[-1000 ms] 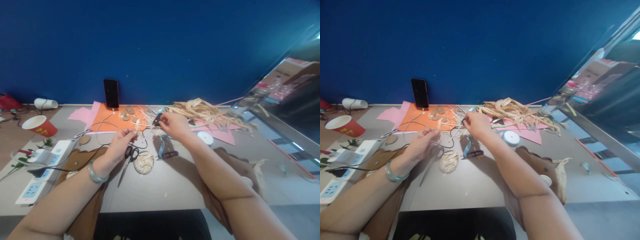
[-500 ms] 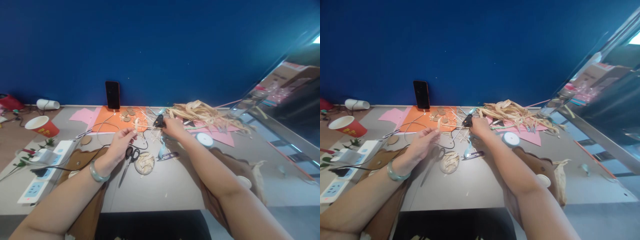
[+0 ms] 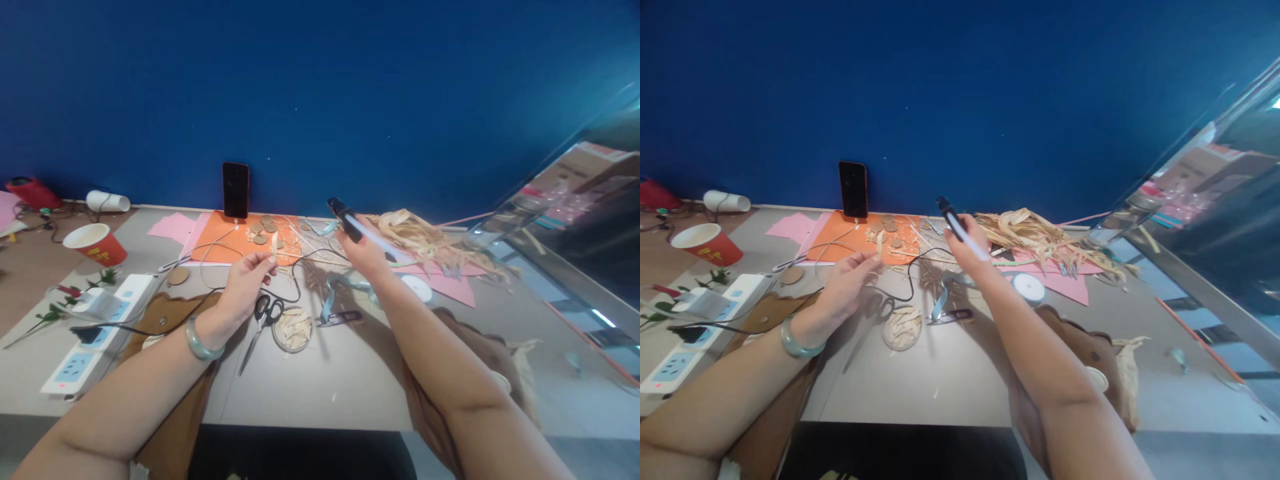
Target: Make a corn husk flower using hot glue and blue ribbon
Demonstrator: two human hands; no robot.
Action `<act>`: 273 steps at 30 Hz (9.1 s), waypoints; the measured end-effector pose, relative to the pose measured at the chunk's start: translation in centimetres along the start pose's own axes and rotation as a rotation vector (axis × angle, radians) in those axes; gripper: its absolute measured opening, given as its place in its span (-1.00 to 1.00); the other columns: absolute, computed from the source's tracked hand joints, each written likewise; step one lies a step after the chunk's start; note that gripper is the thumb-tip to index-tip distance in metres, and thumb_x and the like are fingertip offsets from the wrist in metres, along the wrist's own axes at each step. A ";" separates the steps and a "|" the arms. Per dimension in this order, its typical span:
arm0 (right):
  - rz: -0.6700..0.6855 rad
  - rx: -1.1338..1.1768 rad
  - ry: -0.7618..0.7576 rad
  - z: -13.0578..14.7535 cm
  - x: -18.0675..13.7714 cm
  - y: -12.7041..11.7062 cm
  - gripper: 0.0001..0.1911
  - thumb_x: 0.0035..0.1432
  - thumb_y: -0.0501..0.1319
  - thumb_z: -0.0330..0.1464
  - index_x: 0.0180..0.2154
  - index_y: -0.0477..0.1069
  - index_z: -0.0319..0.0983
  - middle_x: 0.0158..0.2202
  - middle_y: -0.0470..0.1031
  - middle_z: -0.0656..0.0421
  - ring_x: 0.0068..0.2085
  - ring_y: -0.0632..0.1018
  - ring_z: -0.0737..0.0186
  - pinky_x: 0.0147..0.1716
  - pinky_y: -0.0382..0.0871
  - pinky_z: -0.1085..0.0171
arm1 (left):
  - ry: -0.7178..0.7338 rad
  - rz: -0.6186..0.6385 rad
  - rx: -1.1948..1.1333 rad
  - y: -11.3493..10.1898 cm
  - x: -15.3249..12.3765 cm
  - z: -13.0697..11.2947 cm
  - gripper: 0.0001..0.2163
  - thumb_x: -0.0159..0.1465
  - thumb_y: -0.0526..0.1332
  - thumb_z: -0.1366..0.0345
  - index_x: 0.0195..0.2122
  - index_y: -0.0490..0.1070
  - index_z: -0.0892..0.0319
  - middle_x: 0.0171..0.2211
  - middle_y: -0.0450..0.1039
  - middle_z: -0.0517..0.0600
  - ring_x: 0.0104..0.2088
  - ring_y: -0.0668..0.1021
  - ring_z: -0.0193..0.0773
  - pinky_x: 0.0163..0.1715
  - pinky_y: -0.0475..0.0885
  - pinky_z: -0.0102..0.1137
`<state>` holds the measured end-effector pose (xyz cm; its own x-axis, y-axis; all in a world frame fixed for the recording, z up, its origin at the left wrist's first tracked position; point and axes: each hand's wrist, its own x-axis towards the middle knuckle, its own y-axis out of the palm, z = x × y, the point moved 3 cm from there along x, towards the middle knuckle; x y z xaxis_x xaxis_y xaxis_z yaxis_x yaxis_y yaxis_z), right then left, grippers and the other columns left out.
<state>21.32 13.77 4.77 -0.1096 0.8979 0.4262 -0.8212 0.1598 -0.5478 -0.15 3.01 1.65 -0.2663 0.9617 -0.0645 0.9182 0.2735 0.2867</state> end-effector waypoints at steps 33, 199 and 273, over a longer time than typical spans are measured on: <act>0.343 -0.872 -0.206 0.0 -1.7 2.1 -0.55 0.04 0.24 -0.38 -0.01 0.36 -0.41 -0.01 0.41 -0.25 0.02 0.39 -0.23 -0.06 0.16 0.00 | 0.099 0.005 -0.029 -0.1 0.0 -0.3 -0.85 0.06 0.33 0.30 -0.42 0.41 0.23 -0.54 0.39 -0.10 -0.55 0.43 -0.45 -0.63 0.29 -0.57; 0.620 1.088 0.402 4.2 -5.5 4.1 -0.69 -0.19 0.46 -0.34 -0.49 0.35 -0.28 -0.63 0.37 0.32 -0.63 0.34 0.49 -0.62 0.12 0.43 | 0.000 0.281 0.134 1.2 -1.8 0.1 -0.80 0.09 0.36 0.21 -0.39 0.43 0.21 -0.47 0.53 -0.04 -0.47 0.53 -0.35 -0.38 0.44 -0.44; 0.555 1.156 0.510 4.4 -7.2 5.5 -0.61 -0.24 0.49 -0.26 -0.52 0.32 -0.27 -0.64 0.40 0.33 -0.70 0.26 0.56 -0.69 0.04 0.49 | 0.069 0.287 0.165 1.5 -2.4 -0.3 -0.77 0.03 0.41 0.27 -0.33 0.49 0.25 -0.47 0.57 -0.02 -0.46 0.56 -0.32 -0.38 0.48 -0.43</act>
<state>15.13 6.43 1.82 -0.5629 0.8211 -0.0948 -0.7589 -0.4679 0.4530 1.77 1.14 2.56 -0.0042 0.9980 0.0632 0.9922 -0.0037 0.1243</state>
